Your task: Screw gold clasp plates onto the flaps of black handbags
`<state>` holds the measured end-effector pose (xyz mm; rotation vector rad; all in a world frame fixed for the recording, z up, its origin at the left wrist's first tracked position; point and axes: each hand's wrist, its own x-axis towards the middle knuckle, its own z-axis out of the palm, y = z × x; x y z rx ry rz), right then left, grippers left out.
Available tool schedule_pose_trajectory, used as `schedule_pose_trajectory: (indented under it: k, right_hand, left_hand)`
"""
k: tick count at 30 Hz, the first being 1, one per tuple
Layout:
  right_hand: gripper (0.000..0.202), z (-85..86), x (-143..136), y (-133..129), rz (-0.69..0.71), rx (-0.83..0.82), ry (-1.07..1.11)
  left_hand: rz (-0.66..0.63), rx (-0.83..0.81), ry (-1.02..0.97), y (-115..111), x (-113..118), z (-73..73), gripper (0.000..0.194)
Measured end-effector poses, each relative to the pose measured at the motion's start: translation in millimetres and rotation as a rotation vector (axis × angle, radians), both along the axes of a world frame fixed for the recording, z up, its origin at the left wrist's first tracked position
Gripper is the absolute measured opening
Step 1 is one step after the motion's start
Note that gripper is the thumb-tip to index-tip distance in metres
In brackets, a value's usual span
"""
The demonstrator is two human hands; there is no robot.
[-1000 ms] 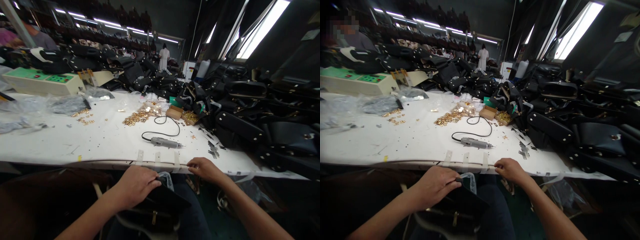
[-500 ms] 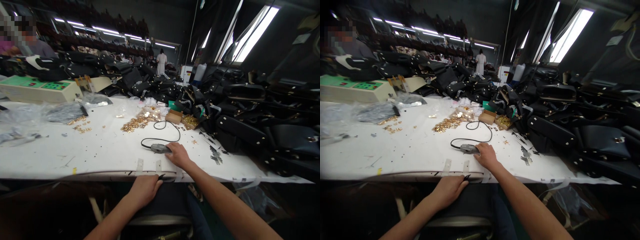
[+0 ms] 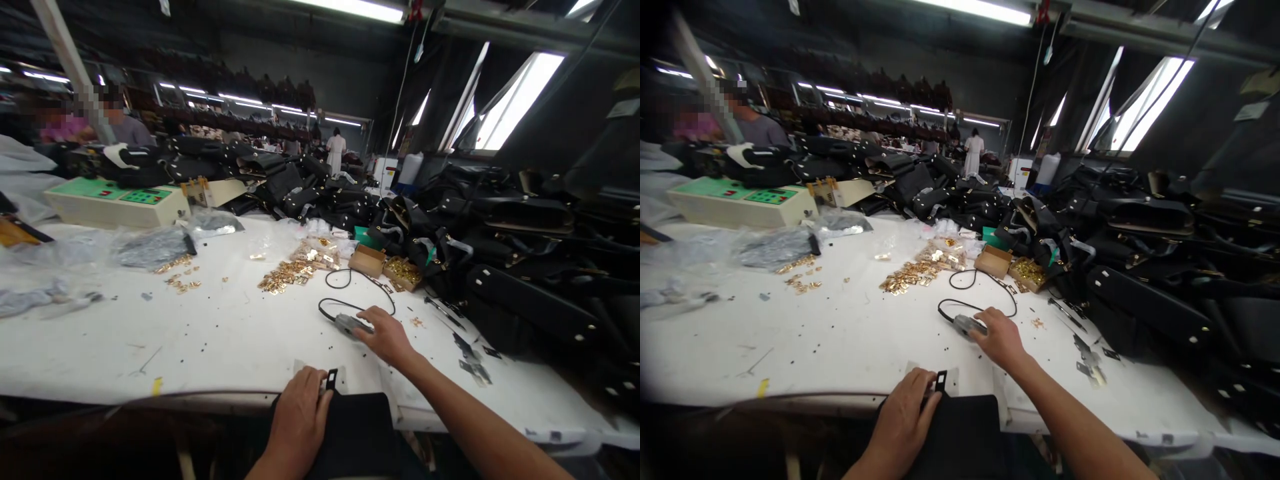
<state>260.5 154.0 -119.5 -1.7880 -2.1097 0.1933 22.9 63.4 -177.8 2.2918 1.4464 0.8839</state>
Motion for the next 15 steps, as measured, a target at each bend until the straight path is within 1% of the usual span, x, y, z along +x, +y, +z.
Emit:
schedule_pose_trajectory:
  k: [3,6,8,10,12,15]
  right_hand:
    - [0.025,9.0,-38,26,0.117,0.052,0.089]
    - [0.025,12.7,-79,66,0.179,0.009,0.092]
    - [0.03,10.7,-99,97,0.143,-0.079,0.064]
    - [0.035,5.5,-113,127,0.084,-0.165,0.045]
    - [0.041,-1.9,-121,151,0.049,-0.212,0.038]
    - [0.043,-14.8,-126,175,0.038,-0.238,0.035]
  left_hand:
    - [-0.006,-0.038,-0.056,0,-3,-2.5,0.016]
    - [0.036,-0.144,-0.084,0,-4,0.0,0.013]
    - [0.079,-0.215,-0.089,2,-5,-0.3,0.009]
    - [0.1,-0.262,-0.085,4,-7,-3.9,0.006]
    - [0.083,-0.282,-0.089,8,-9,-9.9,0.004]
    - [0.034,-0.274,-0.109,12,-12,-18.6,0.005]
